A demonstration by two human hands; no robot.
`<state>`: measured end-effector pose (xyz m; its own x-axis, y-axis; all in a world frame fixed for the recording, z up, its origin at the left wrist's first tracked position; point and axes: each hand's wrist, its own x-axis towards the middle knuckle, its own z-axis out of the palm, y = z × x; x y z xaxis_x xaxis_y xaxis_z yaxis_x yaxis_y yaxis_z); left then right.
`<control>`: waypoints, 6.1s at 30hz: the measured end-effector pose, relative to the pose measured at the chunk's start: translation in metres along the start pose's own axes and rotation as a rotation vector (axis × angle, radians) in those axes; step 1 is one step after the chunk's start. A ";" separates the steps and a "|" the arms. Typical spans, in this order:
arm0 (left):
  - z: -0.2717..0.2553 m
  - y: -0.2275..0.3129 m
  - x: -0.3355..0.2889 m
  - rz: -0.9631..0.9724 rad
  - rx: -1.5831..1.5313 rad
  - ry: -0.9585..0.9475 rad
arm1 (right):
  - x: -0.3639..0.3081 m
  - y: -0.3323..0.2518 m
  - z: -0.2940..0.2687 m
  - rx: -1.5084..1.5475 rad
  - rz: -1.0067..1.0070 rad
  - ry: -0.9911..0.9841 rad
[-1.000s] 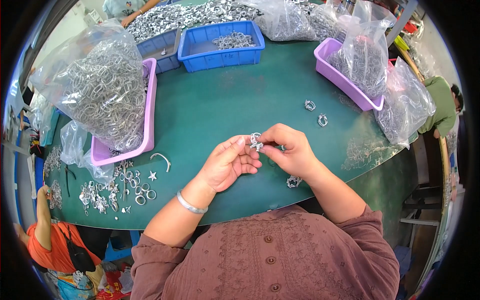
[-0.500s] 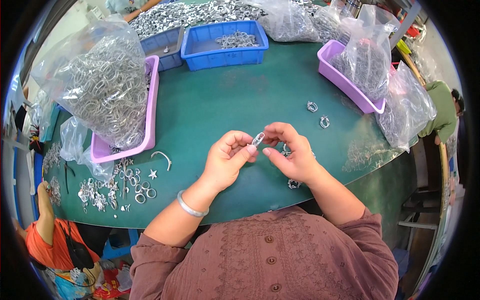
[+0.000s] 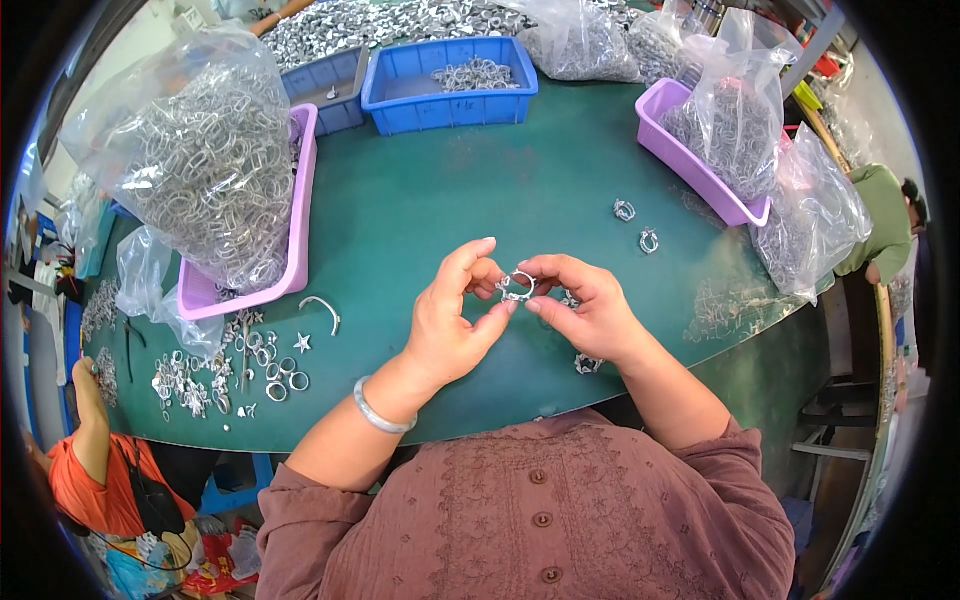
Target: The person assembles small metal jewelry components by linking rings and charms together by hand and placing them onto the table.
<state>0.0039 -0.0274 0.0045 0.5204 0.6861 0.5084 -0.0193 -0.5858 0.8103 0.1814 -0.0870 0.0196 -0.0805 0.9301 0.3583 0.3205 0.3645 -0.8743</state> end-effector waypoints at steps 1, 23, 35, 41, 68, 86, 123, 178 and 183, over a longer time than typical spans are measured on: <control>0.000 0.000 0.000 0.017 0.009 0.003 | 0.000 0.000 0.000 0.000 0.000 0.000; -0.001 0.000 0.001 0.063 -0.035 -0.012 | -0.002 -0.001 -0.001 0.167 0.098 -0.010; -0.001 -0.004 0.000 -0.295 -0.615 -0.080 | -0.003 -0.004 -0.003 0.160 0.110 -0.011; -0.001 -0.008 0.000 -0.264 -0.636 -0.083 | -0.003 -0.007 -0.003 0.141 0.090 0.008; -0.004 -0.007 -0.001 -0.444 -0.679 -0.169 | -0.001 -0.011 -0.005 -0.012 0.118 0.036; -0.009 -0.011 0.003 -0.668 -1.239 -0.121 | -0.005 -0.013 -0.049 -0.595 0.038 -0.125; -0.012 -0.008 0.001 -0.823 -1.063 -0.362 | -0.006 -0.034 -0.005 -0.418 -0.104 0.014; -0.004 0.003 0.001 -0.590 -0.794 -0.170 | -0.011 -0.015 -0.003 0.016 0.093 0.042; -0.001 0.001 -0.003 -0.279 -0.400 -0.150 | -0.011 -0.013 -0.004 0.022 0.064 0.037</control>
<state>0.0013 -0.0297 0.0035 0.6686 0.7060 0.2333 -0.1722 -0.1582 0.9723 0.1819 -0.1023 0.0282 -0.0254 0.9495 0.3128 0.3030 0.3055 -0.9027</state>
